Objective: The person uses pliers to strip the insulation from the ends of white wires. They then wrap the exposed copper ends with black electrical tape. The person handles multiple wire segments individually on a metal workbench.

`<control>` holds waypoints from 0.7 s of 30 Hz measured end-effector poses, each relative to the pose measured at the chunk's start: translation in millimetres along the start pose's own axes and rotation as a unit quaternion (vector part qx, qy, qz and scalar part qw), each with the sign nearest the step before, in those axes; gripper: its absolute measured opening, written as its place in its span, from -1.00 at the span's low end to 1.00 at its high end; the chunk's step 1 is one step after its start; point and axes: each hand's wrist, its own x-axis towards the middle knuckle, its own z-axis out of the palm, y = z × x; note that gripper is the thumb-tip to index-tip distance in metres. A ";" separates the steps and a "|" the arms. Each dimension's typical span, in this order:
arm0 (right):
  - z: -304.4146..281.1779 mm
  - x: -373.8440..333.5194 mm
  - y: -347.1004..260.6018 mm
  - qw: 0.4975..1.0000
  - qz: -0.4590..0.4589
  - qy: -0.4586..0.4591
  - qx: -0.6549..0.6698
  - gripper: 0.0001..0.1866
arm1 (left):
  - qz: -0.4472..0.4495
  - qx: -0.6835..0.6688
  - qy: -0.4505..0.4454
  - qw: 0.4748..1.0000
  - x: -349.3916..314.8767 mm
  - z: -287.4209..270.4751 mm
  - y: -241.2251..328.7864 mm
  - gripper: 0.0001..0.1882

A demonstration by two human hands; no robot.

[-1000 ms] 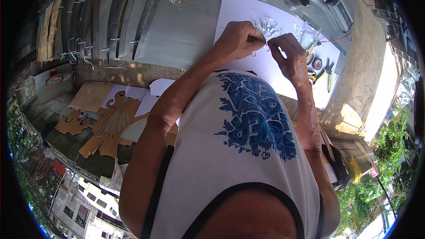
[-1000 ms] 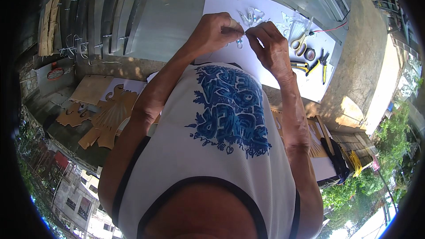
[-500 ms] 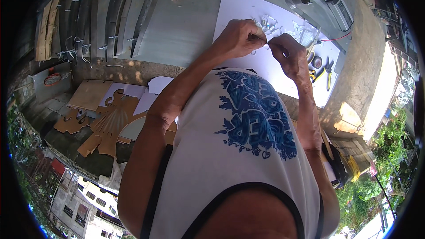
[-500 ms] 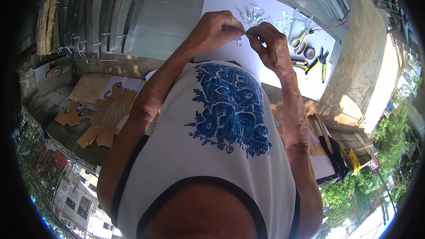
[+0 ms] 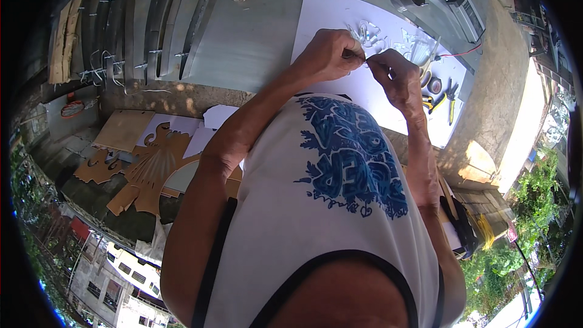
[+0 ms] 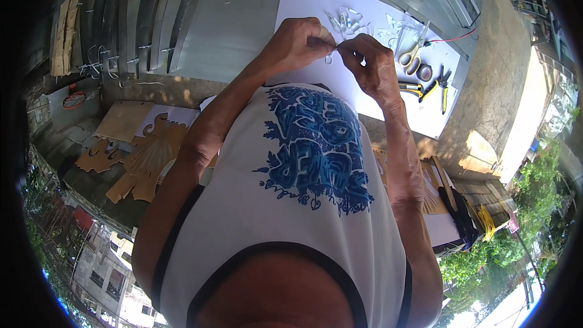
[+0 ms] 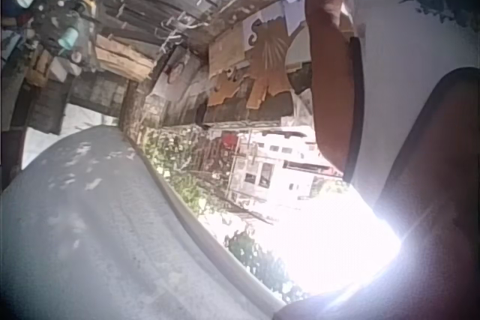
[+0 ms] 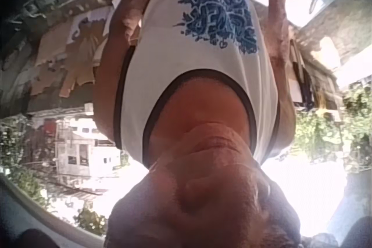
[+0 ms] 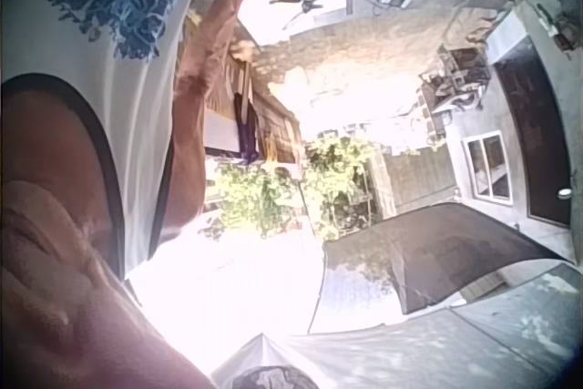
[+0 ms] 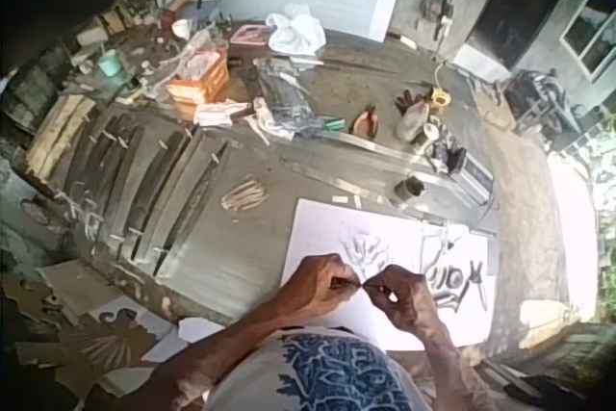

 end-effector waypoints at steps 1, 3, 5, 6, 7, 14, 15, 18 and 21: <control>0.2 0.2 0.5 1.000 0.000 -0.003 0.000 -0.89 | 0.000 -0.003 0.001 1.000 -0.1 0.1 -0.3 -0.81; 0.9 -0.1 1.0 1.000 0.006 -0.003 0.003 -0.90 | 0.000 -0.008 0.003 1.000 -0.3 0.2 -1.2 -0.81; 2.3 -0.6 2.1 1.000 0.014 -0.005 0.013 -0.90 | -0.006 -0.011 -0.001 1.000 0.1 -0.1 -0.6 -0.81; 3.4 -1.1 2.9 1.000 0.019 -0.008 0.021 -0.90 | -0.009 -0.012 -0.003 1.000 0.2 -0.3 -0.4 -0.81; 4.7 -1.8 4.1 0.999 0.024 -0.009 0.030 -0.91 | -0.003 -0.015 -0.002 1.000 0.2 0.1 -1.5 -0.81; 11.9 -5.6 14.2 0.998 0.029 0.002 0.058 -0.89 | 0.018 -0.002 -0.010 1.000 -0.6 0.0 -1.7 -0.81; 12.1 -6.2 13.0 0.997 0.046 0.001 0.065 -0.89 | 0.009 0.000 -0.016 1.000 -0.9 -0.6 -0.1 -0.81; 13.4 -8.3 7.0 0.994 0.082 0.012 0.075 -0.89 | 0.011 -0.050 -0.007 0.999 -1.5 3.5 -2.8 -0.80; 17.9 -8.8 8.7 0.997 0.031 0.035 0.057 -0.89 | 0.032 -0.051 0.013 0.998 -1.9 6.0 -0.6 -0.80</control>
